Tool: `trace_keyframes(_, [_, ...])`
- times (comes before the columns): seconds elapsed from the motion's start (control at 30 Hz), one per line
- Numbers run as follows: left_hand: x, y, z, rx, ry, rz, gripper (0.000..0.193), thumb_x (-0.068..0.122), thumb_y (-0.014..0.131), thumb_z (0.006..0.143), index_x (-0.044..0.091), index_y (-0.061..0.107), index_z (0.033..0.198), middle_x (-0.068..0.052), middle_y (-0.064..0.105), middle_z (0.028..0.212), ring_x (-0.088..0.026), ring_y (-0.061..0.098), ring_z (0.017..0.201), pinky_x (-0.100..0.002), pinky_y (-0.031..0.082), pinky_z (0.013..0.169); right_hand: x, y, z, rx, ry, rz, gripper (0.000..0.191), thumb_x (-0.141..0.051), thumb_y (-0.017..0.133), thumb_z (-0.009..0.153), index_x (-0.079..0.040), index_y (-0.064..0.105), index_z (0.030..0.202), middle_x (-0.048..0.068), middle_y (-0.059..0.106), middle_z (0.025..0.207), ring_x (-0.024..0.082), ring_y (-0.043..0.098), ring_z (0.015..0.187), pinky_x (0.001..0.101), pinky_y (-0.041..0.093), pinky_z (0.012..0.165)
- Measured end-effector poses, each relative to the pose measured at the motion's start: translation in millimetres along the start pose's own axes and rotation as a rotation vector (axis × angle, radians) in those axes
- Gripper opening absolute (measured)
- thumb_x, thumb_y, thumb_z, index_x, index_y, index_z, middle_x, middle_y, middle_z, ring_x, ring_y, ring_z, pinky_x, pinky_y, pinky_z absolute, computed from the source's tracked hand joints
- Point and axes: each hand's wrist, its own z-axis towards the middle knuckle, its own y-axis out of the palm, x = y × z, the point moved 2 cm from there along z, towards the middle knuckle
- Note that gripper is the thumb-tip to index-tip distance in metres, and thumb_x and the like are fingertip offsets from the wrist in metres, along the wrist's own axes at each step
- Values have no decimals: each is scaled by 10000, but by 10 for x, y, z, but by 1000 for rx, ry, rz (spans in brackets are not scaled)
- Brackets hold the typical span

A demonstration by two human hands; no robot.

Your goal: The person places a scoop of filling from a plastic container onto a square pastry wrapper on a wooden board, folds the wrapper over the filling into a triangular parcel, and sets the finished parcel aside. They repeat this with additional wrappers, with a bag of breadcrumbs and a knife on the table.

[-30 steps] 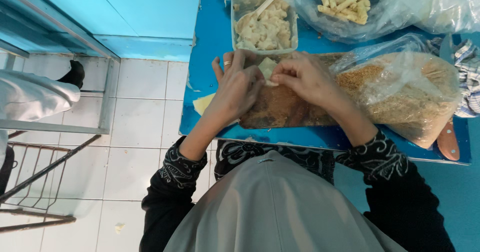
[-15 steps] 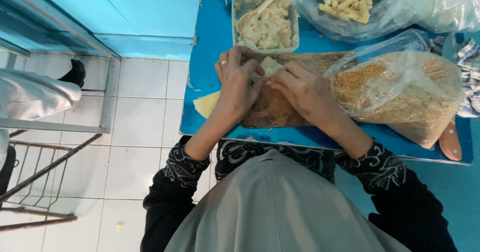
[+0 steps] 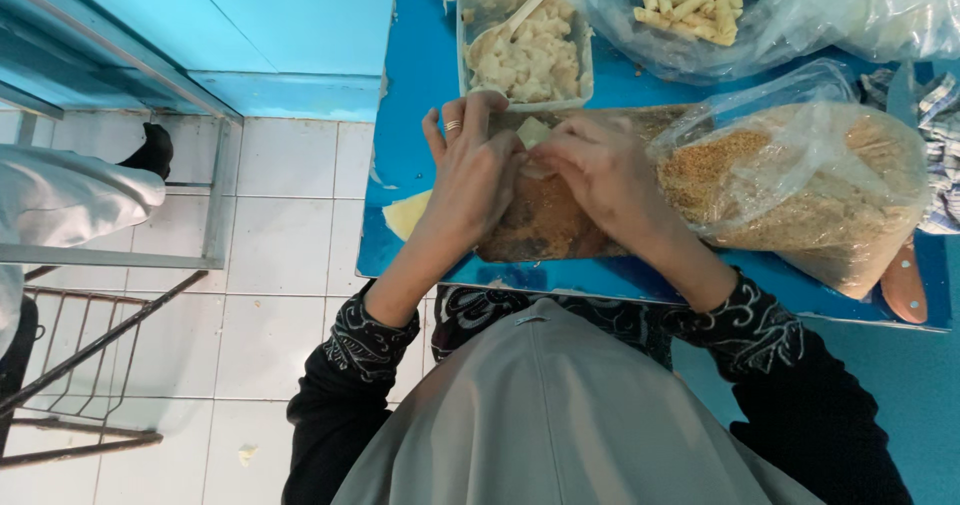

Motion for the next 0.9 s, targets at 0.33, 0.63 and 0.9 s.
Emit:
trace_keyframes(0.33, [-26, -4, -14, 89, -9, -23, 150, 83, 791, 749, 78, 757, 894, -185, 515, 1379, -395, 442, 1266, -515, 293, 1065, 131, 59, 108, -56, 131, -25, 65, -200, 762, 925, -153, 760, 970, 11, 689, 936, 281, 625, 935, 417, 398, 850])
trace_keyframes(0.63, [-32, 38, 1, 68, -7, 33, 115, 128, 795, 819, 60, 745, 897, -153, 538, 1375, -379, 452, 1283, -530, 267, 1110, -2, -30, 41, 27, 78, -213, 71, -279, 753, 962, -217, 762, 996, 1, 643, 1041, 211, 561, 1051, 494, 333, 960])
trace_keyframes(0.9, [-33, -201, -35, 164, -55, -21, 229, 33, 830, 828, 71, 775, 1047, -186, 495, 1436, -399, 455, 1253, -469, 417, 1033, 27, 129, 219, -28, 98, -293, 70, -229, 687, 950, -170, 703, 984, 104, 418, 1002, 295, 456, 995, 486, 303, 797])
